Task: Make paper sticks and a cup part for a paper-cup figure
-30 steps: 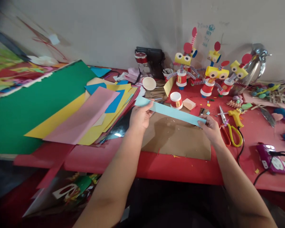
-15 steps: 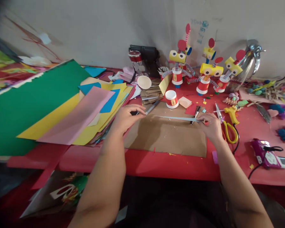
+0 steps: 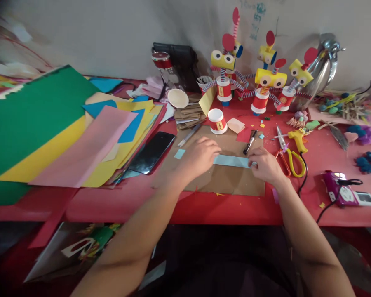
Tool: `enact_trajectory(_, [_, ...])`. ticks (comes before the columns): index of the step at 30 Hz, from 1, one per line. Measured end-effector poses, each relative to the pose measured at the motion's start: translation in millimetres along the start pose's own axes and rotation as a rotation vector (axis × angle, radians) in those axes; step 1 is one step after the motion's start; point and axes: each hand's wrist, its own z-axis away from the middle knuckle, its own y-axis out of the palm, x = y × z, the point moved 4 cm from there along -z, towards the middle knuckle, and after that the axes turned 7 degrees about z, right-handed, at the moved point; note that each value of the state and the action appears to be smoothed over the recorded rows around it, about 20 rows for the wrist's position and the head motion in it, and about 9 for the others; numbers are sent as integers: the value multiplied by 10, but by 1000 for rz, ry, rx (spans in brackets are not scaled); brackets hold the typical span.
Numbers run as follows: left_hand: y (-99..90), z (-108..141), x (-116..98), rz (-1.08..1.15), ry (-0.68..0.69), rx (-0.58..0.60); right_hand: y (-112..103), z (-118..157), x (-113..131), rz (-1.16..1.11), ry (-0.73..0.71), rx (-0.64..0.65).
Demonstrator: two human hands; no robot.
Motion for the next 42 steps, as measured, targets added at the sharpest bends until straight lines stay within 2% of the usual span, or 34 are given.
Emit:
enact_trajectory(3, [171,-146,-108,10,-12,79,3,0,5,25,58,-5])
enact_trajectory(8, [321,-118,13,110,-39,91,105,-54,34,40,117,-3])
enact_trajectory(11, [350,-99,71,180,-33,82,172,-75,53,18,108,30])
enact_trajectory(15, [347,-110,81,262,-42,62,194,-86,76,0,123,-10])
enact_trajectory(21, [327,-120,70,325,-28,112,222,-120,124,-6,124,23])
enact_trajectory(26, [333,-132,91,335,-10,78,177,-144,133,-60,88,52])
enact_trajectory(30, [312,-118,68,248,42,72,168,-123,110,-39,40,46])
enact_trajectory(36, [228,-53,-26,51,224,130,159,-51,117,29,-128,1])
enact_trajectory(42, [206,-27,-87,-44,275,151,108,-15,163,170,-273,53])
